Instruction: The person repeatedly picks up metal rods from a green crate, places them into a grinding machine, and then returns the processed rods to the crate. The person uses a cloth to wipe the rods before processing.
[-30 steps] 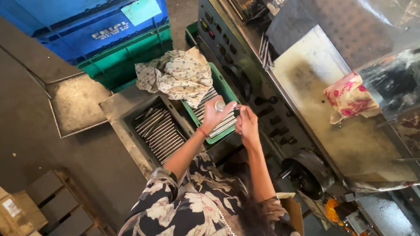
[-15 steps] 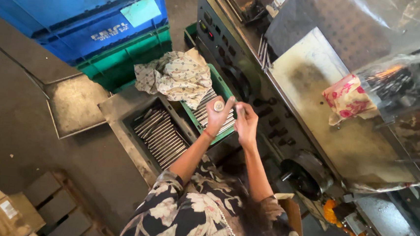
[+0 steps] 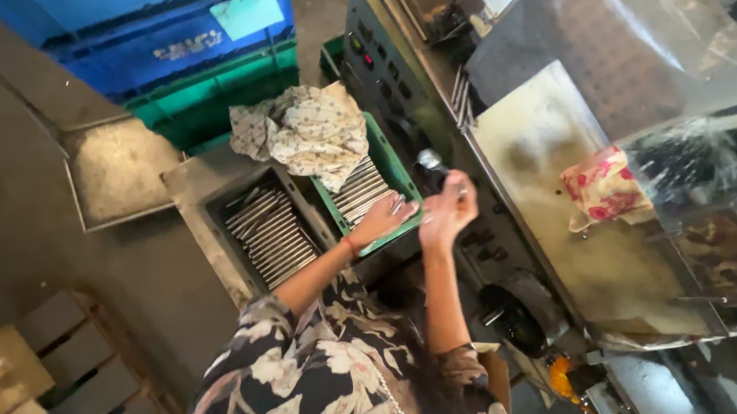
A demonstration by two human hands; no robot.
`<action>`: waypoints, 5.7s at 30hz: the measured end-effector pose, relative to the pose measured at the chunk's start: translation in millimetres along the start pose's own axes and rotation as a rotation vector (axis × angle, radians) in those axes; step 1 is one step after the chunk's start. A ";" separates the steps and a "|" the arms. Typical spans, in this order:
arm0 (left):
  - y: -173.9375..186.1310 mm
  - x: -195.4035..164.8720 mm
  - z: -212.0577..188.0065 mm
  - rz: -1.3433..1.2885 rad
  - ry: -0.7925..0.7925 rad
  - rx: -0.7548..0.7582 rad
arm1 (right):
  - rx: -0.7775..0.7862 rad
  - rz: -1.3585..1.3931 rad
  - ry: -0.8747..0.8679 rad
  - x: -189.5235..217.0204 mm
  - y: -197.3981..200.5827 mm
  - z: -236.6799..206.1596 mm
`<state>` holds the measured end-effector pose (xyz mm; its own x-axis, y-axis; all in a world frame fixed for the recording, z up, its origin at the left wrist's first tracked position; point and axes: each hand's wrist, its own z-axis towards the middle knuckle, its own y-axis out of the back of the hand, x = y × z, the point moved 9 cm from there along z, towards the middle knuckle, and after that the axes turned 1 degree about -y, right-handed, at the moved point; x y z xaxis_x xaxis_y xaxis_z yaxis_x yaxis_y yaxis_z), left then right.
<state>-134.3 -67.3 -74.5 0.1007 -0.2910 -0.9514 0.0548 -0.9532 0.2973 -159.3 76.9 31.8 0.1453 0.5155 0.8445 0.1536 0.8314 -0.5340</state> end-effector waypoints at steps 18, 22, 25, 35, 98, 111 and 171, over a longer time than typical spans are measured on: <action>156.8 44.0 36.4 1.047 -0.101 -0.136 | -0.313 -0.790 0.182 73.3 212.8 -112.3; 246.5 55.1 33.7 1.106 0.095 -0.436 | -0.297 -0.743 0.210 70.7 227.5 -112.3; 281.2 61.8 10.6 0.914 0.163 -0.718 | -0.324 -0.731 0.233 66.1 225.6 -109.8; 95.2 147.9 -138.1 0.717 0.362 0.285 | -0.233 -0.700 0.191 36.5 194.8 -112.7; -292.9 -183.2 -334.5 -0.703 0.318 0.881 | 0.105 -1.298 0.712 298.1 296.5 -319.1; -258.9 -255.2 -374.5 -0.512 -0.238 0.620 | 0.407 -1.371 0.959 322.4 306.4 -348.8; 16.7 97.9 -48.8 -1.543 0.750 -0.353 | -0.237 -1.369 -0.024 134.7 233.1 -172.3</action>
<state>-75.0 -107.6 -158.8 0.1441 0.9788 -0.1457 0.7180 -0.2047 -0.6652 64.5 304.4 13.9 -0.2703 -0.6667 0.6946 0.3193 0.6186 0.7179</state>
